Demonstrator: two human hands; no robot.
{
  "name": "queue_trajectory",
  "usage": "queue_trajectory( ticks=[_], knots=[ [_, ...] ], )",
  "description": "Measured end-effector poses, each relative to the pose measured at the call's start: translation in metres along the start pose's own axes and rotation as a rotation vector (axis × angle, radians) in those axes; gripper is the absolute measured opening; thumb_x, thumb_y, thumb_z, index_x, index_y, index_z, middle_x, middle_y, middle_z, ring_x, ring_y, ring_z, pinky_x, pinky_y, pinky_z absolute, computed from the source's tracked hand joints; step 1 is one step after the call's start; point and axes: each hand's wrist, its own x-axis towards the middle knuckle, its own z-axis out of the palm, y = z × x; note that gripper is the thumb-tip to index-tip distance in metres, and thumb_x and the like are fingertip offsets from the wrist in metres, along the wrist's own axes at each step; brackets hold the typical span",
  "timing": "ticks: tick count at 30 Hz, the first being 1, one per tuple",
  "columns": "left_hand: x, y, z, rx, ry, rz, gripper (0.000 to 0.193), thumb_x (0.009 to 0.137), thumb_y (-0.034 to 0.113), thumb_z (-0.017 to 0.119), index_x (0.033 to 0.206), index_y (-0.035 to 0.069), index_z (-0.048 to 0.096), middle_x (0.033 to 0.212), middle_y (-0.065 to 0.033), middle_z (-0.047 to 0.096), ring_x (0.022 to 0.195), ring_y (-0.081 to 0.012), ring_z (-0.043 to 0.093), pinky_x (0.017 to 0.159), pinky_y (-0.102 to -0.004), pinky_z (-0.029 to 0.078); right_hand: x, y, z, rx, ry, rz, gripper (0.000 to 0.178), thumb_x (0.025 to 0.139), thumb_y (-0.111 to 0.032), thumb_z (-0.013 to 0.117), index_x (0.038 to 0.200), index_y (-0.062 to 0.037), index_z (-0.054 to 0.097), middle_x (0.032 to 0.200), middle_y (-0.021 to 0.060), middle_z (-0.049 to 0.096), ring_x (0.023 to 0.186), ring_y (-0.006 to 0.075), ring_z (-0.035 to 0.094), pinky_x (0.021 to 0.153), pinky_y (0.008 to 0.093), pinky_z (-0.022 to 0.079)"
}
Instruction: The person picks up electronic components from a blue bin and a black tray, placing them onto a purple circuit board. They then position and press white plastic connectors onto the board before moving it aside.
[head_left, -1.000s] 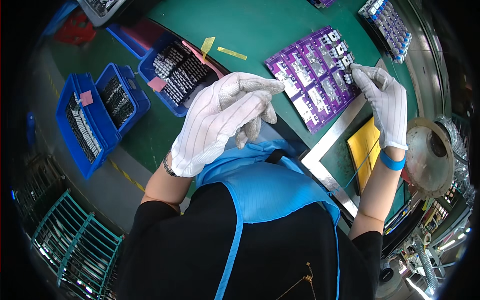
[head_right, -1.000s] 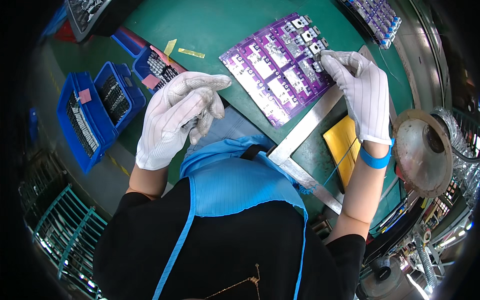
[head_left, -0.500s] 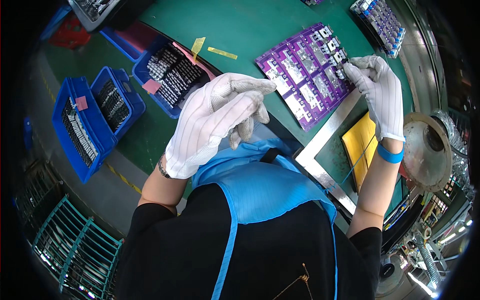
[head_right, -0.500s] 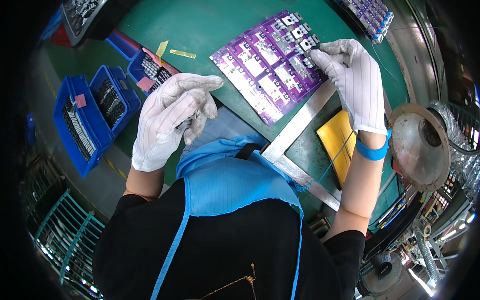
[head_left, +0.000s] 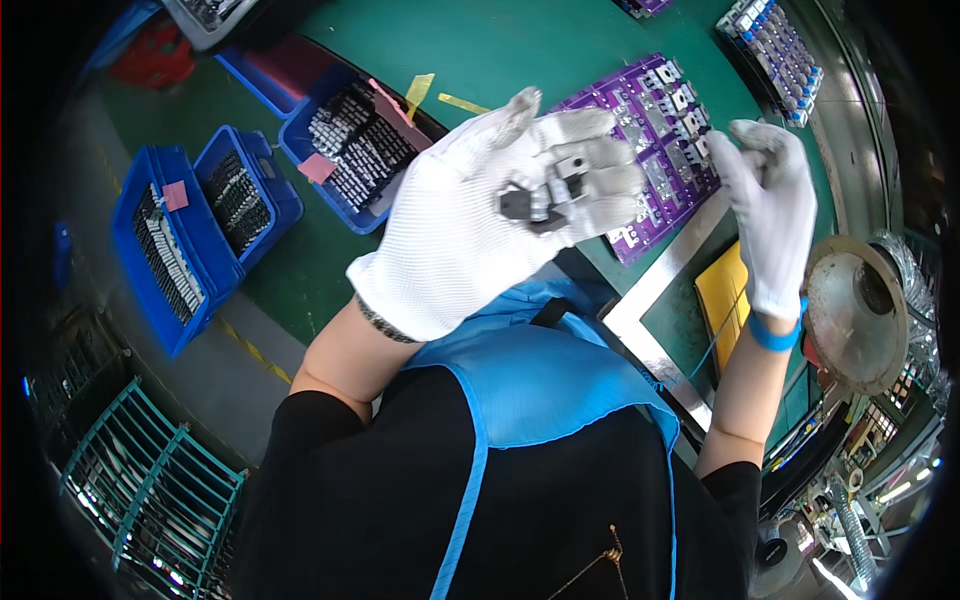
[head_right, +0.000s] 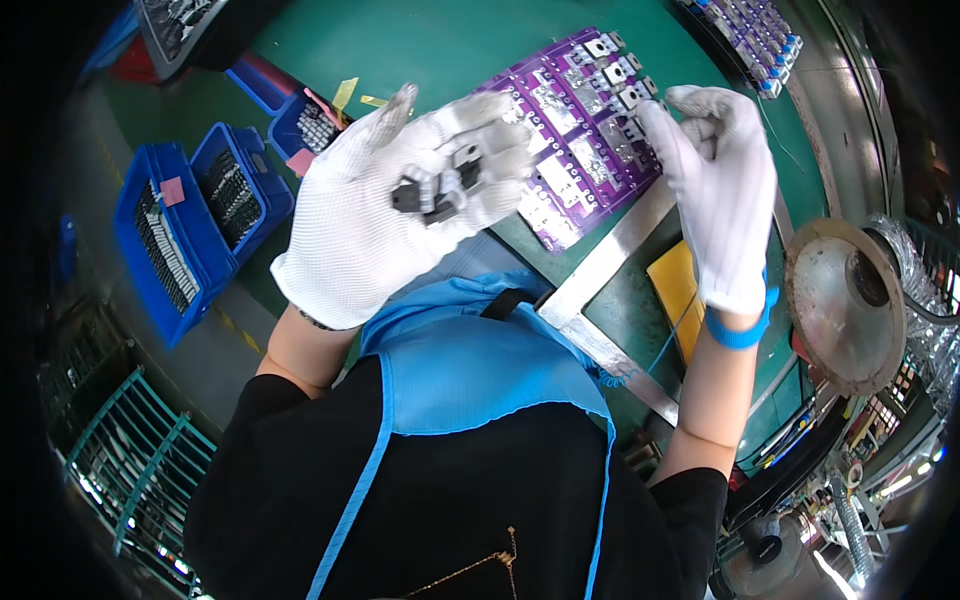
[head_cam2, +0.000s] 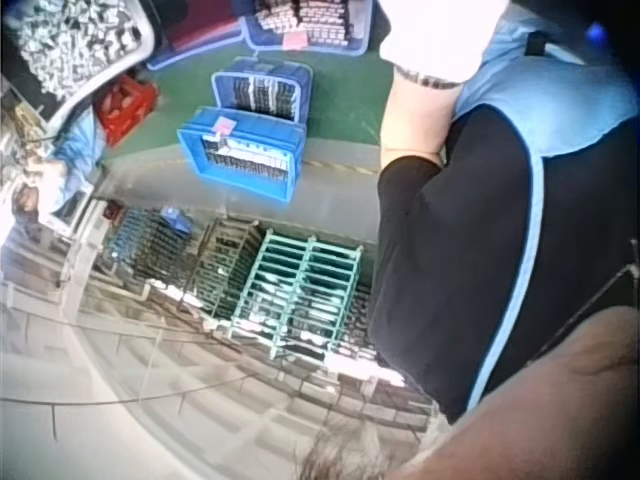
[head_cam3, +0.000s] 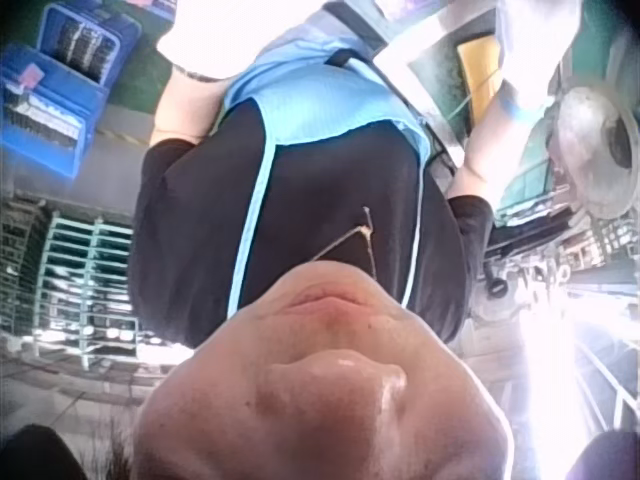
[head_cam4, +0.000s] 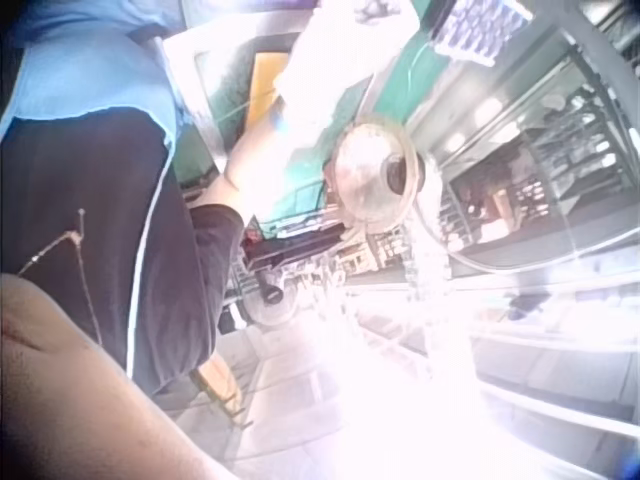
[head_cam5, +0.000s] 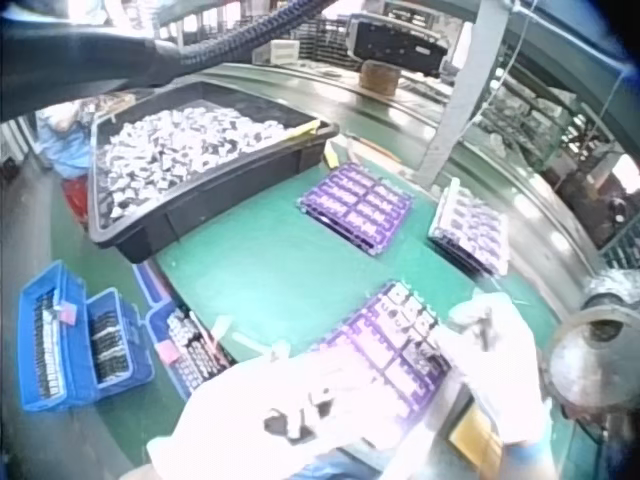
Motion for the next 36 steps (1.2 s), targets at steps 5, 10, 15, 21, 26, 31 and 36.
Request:
queue_trajectory(
  ticks=[5, 10, 15, 21, 26, 31, 36],
  knots=[
    [0.014, -0.007, 0.006, -0.095, -0.094, -0.023, 0.063, 0.102, 0.04, 0.044, 0.142, -0.008, 0.038, 0.142, -0.0251, 0.045, 0.132, -0.0367, 0.045, 0.113, -0.0492, 0.033, -0.035, -0.05, -0.006, 0.321, -0.121, -0.304, 0.022, 0.084, 0.001, 0.07, 0.105, -0.0008, 0.065, 0.109, 0.0119, 0.069, 0.094, 0.0134, 0.064, 0.079, 0.0244, 0.05],
    [0.027, -0.016, 0.001, 0.114, -0.014, 0.062, 0.062, 0.097, 0.032, 0.051, 0.145, -0.004, 0.035, 0.141, -0.0194, 0.048, 0.127, -0.0296, 0.048, 0.107, -0.0406, 0.038, -0.031, -0.068, -0.004, -0.203, -0.188, -0.603, 0.038, 0.072, -0.014, 0.079, 0.109, -0.0118, 0.07, 0.093, 0.0054, 0.07, 0.088, 0.0274, 0.065, 0.073, 0.0349, 0.05],
    [0.033, -0.019, -0.002, 0.794, -0.045, 0.314, 0.061, 0.086, 0.008, 0.073, 0.14, 0.002, 0.045, 0.124, -0.0119, 0.064, 0.105, -0.0184, 0.066, 0.09, -0.0262, 0.053, -0.029, -0.043, -0.004, -0.049, -0.089, -0.591, 0.027, 0.076, -0.006, 0.075, 0.102, -0.0092, 0.071, 0.097, 0.0075, 0.07, 0.089, 0.0266, 0.065, 0.077, 0.0345, 0.051],
    [0.023, -0.015, 0.005, 1.641, -0.22, 0.682, 0.058, 0.084, 0.008, 0.075, 0.136, 0.0, 0.051, 0.118, -0.0093, 0.067, 0.103, -0.0175, 0.067, 0.09, -0.0288, 0.052, -0.032, -0.052, -0.017, 0.103, -0.239, -0.493, 0.037, 0.078, -0.014, 0.075, 0.113, -0.0126, 0.067, 0.092, 0.0073, 0.066, 0.085, 0.026, 0.063, 0.073, 0.0373, 0.05],
    [0.028, -0.024, 0.017, 0.705, -0.147, 0.226, 0.047, 0.098, 0.012, 0.055, 0.141, -0.003, 0.043, 0.128, -0.013, 0.059, 0.114, -0.0197, 0.06, 0.095, -0.0314, 0.05, -0.037, -0.036, -0.011, -0.153, -0.186, -0.593, 0.043, 0.076, -0.016, 0.075, 0.118, -0.0172, 0.067, 0.096, 0.0051, 0.061, 0.09, 0.0262, 0.06, 0.077, 0.0379, 0.049],
    [0.03, -0.021, 0.031, 0.643, -0.132, 0.147, 0.047, 0.104, 0.024, 0.047, 0.141, -0.004, 0.042, 0.125, -0.0123, 0.058, 0.105, -0.0141, 0.059, 0.085, -0.0266, 0.052, -0.04, -0.04, -0.009, 0.716, -0.047, -0.162, 0.018, 0.091, -0.005, 0.061, 0.108, -0.0052, 0.062, 0.103, 0.0097, 0.065, 0.093, 0.021, 0.063, 0.081, 0.033, 0.052],
    [0.048, 0.008, 0.023, 1.359, -0.128, 0.427, 0.041, 0.103, 0.028, 0.045, 0.131, -0.001, 0.056, 0.091, -0.0022, 0.066, 0.06, -0.0014, 0.044, 0.053, -0.0146, 0.035, -0.018, 0.001, -0.039, 0.431, -0.077, 0.167, 0.027, 0.097, -0.02, 0.055, 0.107, 0.0041, 0.062, 0.093, 0.0093, 0.068, 0.079, 0.0143, 0.065, 0.071, 0.0285, 0.051]
  ],
)
